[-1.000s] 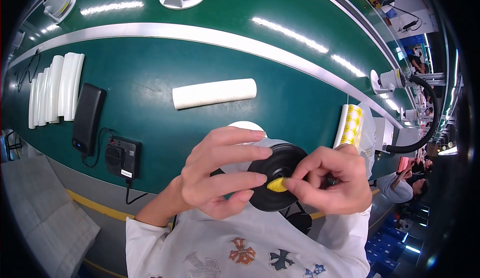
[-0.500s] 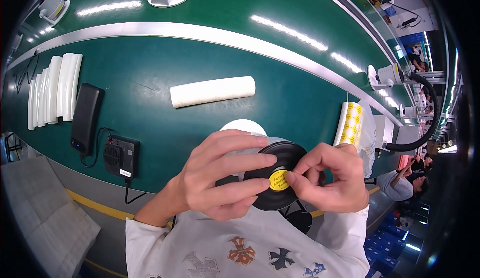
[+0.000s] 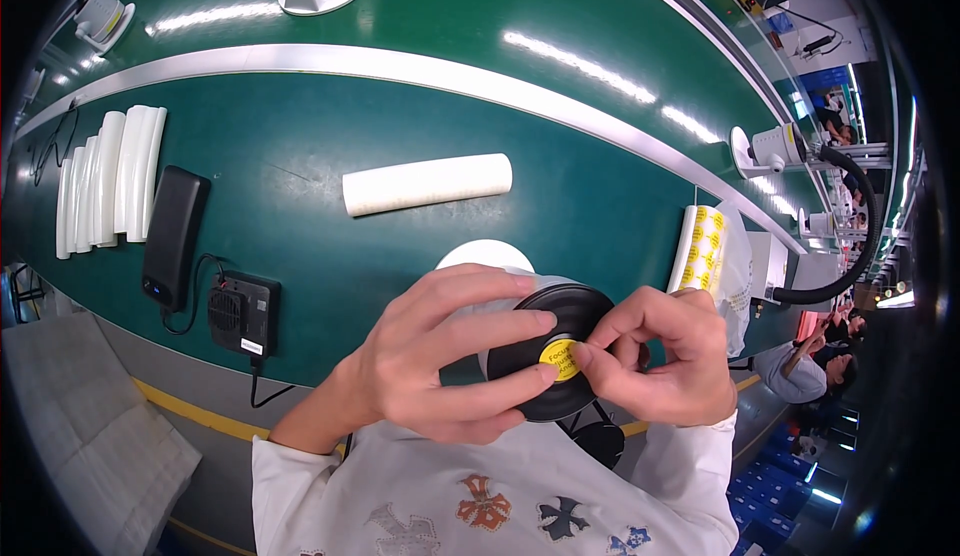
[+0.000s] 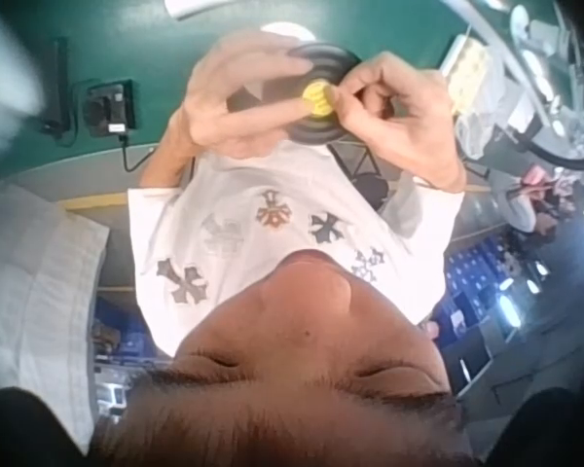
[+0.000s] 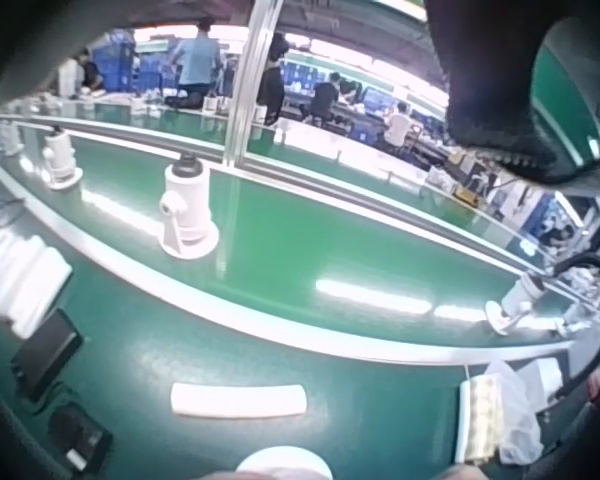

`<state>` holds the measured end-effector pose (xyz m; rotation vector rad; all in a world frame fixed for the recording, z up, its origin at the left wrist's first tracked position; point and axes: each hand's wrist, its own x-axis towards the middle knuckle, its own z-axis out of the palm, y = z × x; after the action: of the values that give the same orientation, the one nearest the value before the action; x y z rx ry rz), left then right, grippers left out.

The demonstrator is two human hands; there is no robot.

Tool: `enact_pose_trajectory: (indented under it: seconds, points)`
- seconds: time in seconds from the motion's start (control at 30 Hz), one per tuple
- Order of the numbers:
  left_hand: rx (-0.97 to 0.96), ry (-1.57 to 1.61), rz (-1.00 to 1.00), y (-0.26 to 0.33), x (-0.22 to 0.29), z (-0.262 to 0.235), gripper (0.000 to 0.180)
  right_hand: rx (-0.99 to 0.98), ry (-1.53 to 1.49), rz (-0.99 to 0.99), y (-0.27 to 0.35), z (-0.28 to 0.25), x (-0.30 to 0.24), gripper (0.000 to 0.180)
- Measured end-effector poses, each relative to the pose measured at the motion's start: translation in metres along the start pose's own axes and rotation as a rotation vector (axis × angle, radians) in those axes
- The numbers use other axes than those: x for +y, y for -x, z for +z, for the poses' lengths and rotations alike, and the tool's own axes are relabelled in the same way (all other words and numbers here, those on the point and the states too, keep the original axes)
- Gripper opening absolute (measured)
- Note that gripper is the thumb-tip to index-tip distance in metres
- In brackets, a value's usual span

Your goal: Applying yellow identification or quality control stickers to the front of security cameras on an assembly line.

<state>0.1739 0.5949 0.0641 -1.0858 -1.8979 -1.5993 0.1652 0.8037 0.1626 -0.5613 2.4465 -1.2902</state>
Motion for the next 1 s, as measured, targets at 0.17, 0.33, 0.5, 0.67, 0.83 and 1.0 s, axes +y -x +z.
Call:
enact_pose_trajectory:
  seconds: [0.17,0.33,0.5,0.67,0.83,1.0]
  points:
    - [-0.024,-0.037,0.005,0.000,0.001,-0.001,0.028,0.008,0.020,0.012,0.000,-0.001,-0.002,0.013]
    - [-0.083,-0.135,0.006,0.004,0.002,-0.005,0.023,0.199,0.201,0.128,0.000,-0.001,-0.011,0.039]
    - [0.008,0.105,-0.385,-0.029,0.021,-0.001,0.048,0.206,-0.249,0.173,0.007,0.006,0.017,0.042]
    - [-0.280,0.215,-0.704,-0.046,0.025,0.001,0.065,0.199,-0.398,0.121,0.010,0.016,0.032,0.043]
    - [-0.221,0.371,-0.807,-0.036,0.022,0.010,0.062,0.200,-0.485,0.096,0.010,0.020,0.040,0.044]
    - [-0.180,0.627,-0.762,-0.029,0.009,0.005,0.062,0.182,-0.532,0.095,0.008,0.022,0.044,0.043]
